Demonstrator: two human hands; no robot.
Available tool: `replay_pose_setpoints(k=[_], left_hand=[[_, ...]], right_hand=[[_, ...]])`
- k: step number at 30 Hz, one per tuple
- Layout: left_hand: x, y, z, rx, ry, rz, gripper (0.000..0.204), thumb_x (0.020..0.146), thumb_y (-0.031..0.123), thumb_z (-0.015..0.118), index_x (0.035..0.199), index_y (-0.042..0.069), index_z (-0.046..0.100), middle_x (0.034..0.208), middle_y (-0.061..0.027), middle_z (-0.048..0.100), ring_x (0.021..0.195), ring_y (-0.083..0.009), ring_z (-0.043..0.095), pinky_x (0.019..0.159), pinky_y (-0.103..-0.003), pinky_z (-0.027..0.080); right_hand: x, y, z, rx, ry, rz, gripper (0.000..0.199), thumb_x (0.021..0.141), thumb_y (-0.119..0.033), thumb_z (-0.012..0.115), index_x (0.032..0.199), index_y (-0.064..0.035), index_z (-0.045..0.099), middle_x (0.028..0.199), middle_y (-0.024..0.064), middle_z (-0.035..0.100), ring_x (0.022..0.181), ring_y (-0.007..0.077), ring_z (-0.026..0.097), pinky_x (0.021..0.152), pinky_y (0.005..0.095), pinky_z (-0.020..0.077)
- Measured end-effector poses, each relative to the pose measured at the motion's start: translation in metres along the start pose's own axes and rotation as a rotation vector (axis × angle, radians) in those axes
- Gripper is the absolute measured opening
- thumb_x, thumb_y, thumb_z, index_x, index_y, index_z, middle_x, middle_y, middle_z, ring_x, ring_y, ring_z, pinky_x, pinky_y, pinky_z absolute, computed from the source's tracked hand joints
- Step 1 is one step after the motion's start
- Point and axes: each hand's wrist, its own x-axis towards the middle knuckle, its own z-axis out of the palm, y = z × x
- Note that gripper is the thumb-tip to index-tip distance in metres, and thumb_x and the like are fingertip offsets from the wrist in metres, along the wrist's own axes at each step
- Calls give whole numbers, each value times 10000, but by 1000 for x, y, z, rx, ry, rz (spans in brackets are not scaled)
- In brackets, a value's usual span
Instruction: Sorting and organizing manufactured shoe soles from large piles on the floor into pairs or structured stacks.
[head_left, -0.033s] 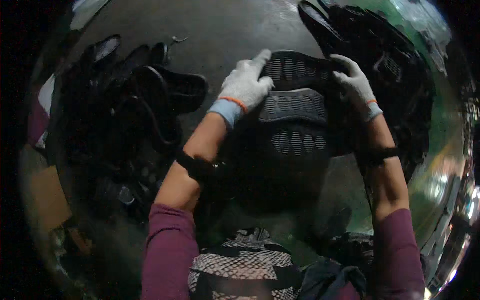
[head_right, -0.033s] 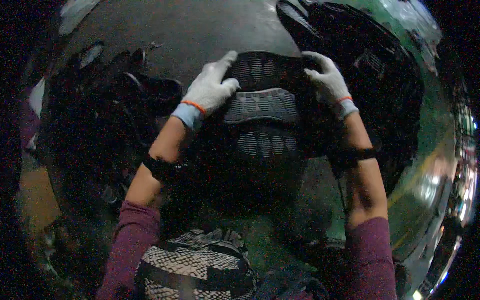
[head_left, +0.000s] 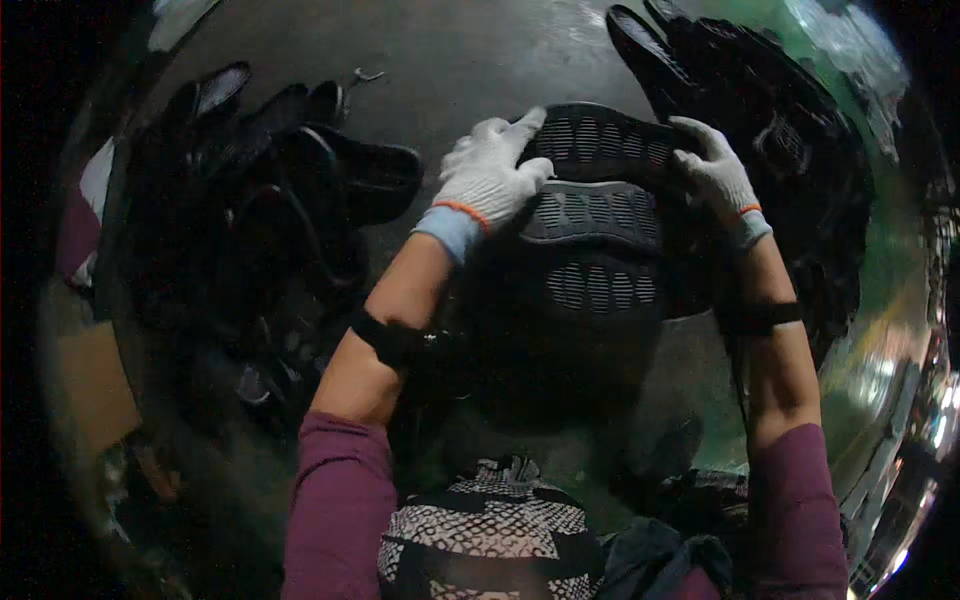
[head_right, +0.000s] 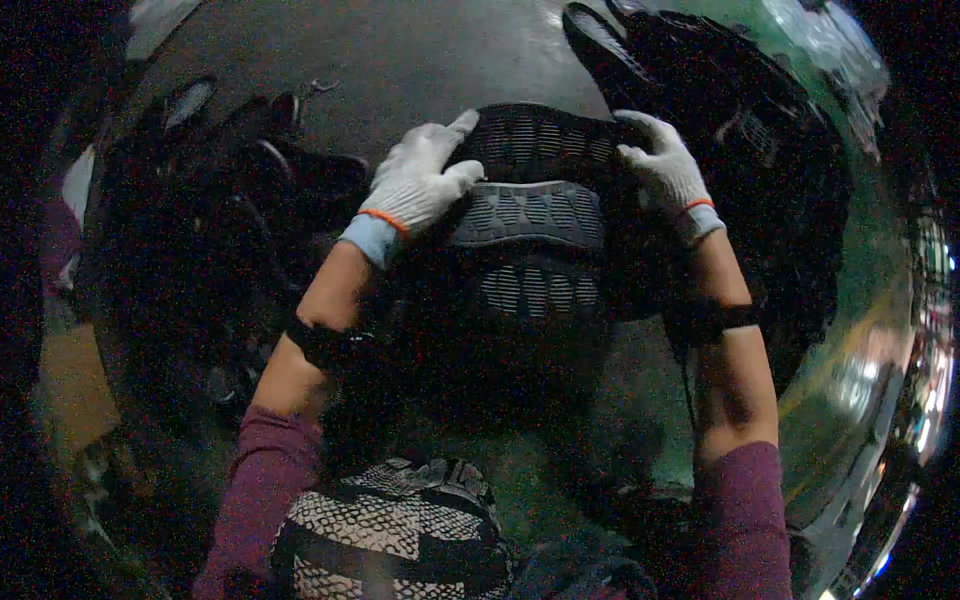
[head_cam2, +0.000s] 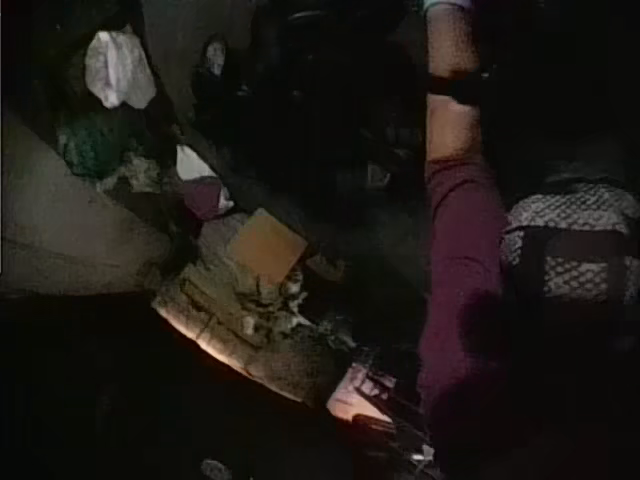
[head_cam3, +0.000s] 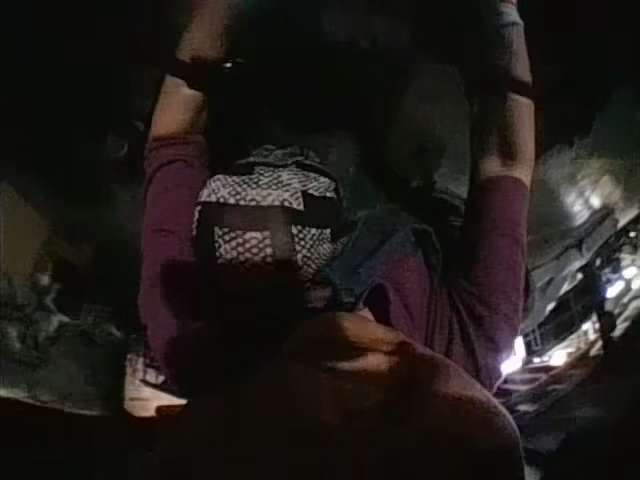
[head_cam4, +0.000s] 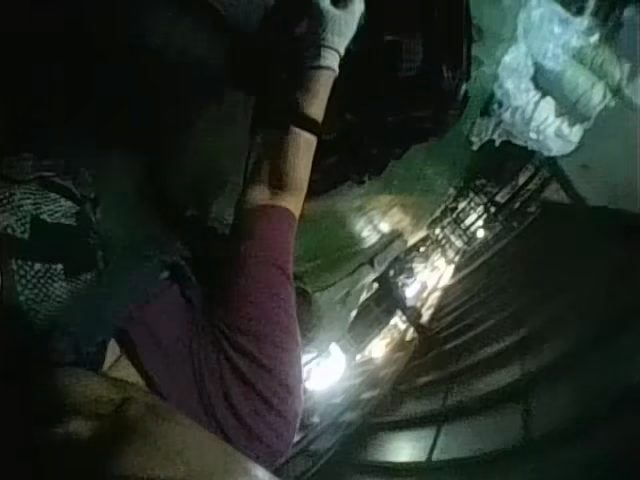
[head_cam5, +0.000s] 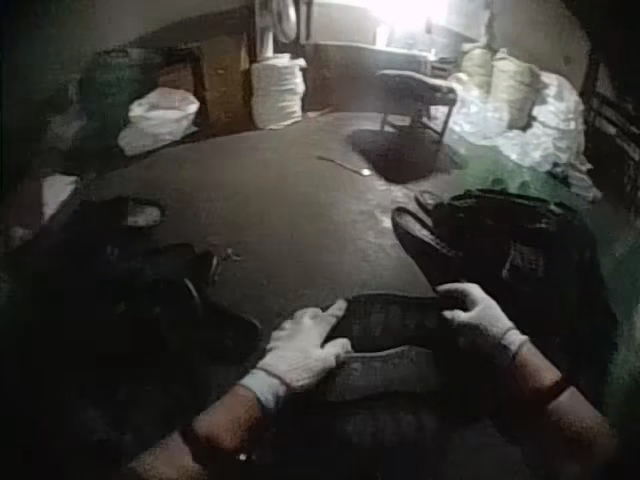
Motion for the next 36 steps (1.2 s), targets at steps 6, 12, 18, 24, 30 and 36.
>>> replay_pose_setpoints(k=[6, 12, 18, 24, 30, 36], left_hand=[[-108, -147, -6, 228, 988, -442, 486, 885, 298, 709, 1304, 61, 642, 1346, -229, 616, 1248, -419, 583, 1061, -522, 472], [-142, -188, 14, 123, 521, -955, 812, 918, 361, 643, 1627, 167, 300, 1330, -285, 629, 1206, -486, 621, 1019, -572, 502], [-158, -211, -16, -305, 726, -661, 627, 867, 170, 734, 1436, -34, 564, 1383, -293, 630, 1238, -407, 646, 1072, -424, 496], [-126, -125, 14, -1149, 533, -220, 657, 986, 229, 659, 1488, -115, 410, 1391, -275, 621, 1179, -373, 647, 1037, -368, 502], [-62, -169, 22, -540, 633, -927, 952, 841, 486, 778, 1555, 0, 377, 1472, -295, 545, 1363, -416, 556, 1131, -490, 447], [-42, -178, -3, -411, 956, -1186, 804, 811, 277, 717, 1504, 9, 408, 1377, -239, 642, 1216, -436, 655, 1055, -506, 515]], right_hand=[[0, -20, 22, -887, 106, -141, 623, 883, -278, 715, 1467, -107, 583, 1422, 128, 627, 1328, 319, 585, 1123, 413, 471], [-19, -91, 91, 175, 48, -327, 540, 955, -35, 720, 1468, -16, 552, 1494, 120, 571, 1352, 235, 567, 1162, 366, 436], [-55, -147, 229, 519, -318, -146, 585, 949, -98, 745, 1482, 6, 530, 1459, 162, 603, 1352, 234, 570, 1151, 344, 429], [-44, -152, 256, 560, -421, -12, 617, 934, -69, 732, 1493, 15, 485, 1336, 122, 664, 1185, 226, 646, 1048, 346, 504], [-61, -160, 228, 940, -349, 186, 482, 938, 1, 636, 1413, 11, 553, 1226, 92, 695, 1052, 208, 686, 943, 354, 559], [-98, -194, 180, 913, -200, 151, 560, 1031, -387, 625, 1412, 18, 558, 1330, 129, 668, 1090, 244, 697, 964, 382, 577]])
